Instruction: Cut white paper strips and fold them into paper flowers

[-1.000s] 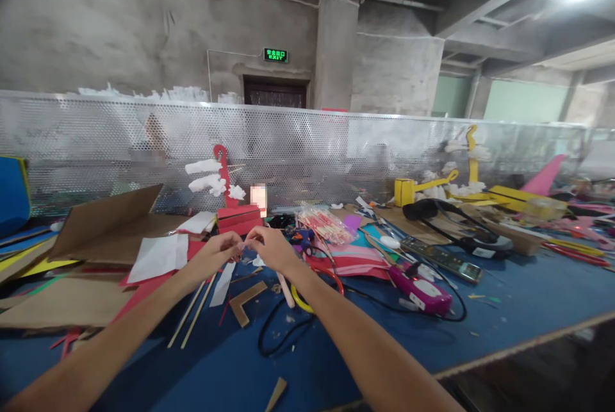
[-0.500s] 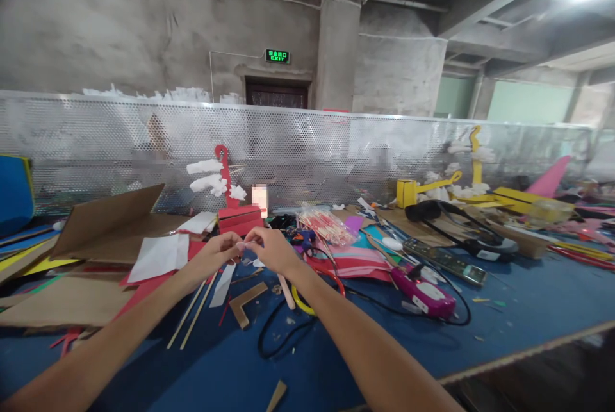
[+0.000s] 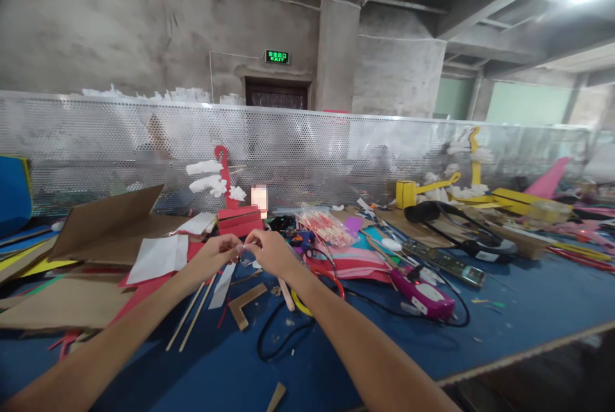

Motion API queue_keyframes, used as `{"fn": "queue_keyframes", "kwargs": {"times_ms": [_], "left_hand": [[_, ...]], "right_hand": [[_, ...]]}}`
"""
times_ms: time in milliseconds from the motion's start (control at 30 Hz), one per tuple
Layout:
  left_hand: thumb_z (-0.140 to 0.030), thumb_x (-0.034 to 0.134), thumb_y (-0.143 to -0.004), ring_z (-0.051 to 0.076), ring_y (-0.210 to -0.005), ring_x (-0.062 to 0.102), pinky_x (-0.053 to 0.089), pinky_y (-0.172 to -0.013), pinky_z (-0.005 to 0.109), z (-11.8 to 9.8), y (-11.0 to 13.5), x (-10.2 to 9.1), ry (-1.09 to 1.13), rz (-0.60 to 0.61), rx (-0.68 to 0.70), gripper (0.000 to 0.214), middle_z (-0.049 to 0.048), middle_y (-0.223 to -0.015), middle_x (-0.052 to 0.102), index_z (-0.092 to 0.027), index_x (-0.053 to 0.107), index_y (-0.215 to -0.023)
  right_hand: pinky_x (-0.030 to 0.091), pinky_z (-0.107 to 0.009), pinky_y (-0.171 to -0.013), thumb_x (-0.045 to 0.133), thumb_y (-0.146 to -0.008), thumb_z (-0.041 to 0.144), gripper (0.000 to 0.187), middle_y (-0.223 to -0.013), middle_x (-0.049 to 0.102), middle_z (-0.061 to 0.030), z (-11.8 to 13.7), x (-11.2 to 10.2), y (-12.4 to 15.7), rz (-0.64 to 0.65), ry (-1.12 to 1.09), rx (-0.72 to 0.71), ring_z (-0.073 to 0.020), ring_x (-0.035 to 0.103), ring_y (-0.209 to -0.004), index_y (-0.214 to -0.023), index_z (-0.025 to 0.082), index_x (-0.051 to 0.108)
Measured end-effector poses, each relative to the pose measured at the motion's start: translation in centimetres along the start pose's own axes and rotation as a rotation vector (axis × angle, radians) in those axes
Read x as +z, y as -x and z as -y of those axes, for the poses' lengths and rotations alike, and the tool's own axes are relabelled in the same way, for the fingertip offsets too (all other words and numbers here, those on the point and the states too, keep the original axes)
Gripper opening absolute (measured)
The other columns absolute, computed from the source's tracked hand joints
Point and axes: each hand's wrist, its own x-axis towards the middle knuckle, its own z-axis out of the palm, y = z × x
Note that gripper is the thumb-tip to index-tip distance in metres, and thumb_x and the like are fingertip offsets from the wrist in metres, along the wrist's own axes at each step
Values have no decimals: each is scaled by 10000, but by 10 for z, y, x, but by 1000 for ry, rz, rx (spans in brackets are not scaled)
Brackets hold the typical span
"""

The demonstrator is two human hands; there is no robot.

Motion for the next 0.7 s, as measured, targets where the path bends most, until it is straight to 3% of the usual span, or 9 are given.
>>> {"fn": "queue_keyframes", "kwargs": {"times_ms": [233, 500, 700], "left_hand": [[-421, 566, -777, 142, -596, 559, 439, -570, 240, -3, 0, 0, -12, 15, 15, 282, 15, -633, 588, -140, 595, -766], [-420, 565, -765, 143, -598, 570, 435, -570, 237, -8, 3, 1, -4, 19, 2, 279, 17, -647, 598, -142, 587, -761], [-427, 561, -770, 150, -593, 572, 442, -574, 244, -7, 4, -1, -39, 2, -12, 281, 14, -625, 598, -148, 596, -760]], "right_hand": [[376, -214, -640, 566, -853, 264, 140, -742, 680, -12, -1, -1, -1, 6, 31, -5, -134, 586, -668, -797, 186, 668], [360, -205, -583, 460, -923, 359, 383, -576, 638, -2, -4, -4, -2, 95, 4, 18, -109, 573, -549, -669, 155, 663], [427, -211, -664, 617, -816, 305, 164, -812, 701, -23, -3, -5, -2, 63, -83, 17, -139, 632, -712, -901, 179, 680]]}}
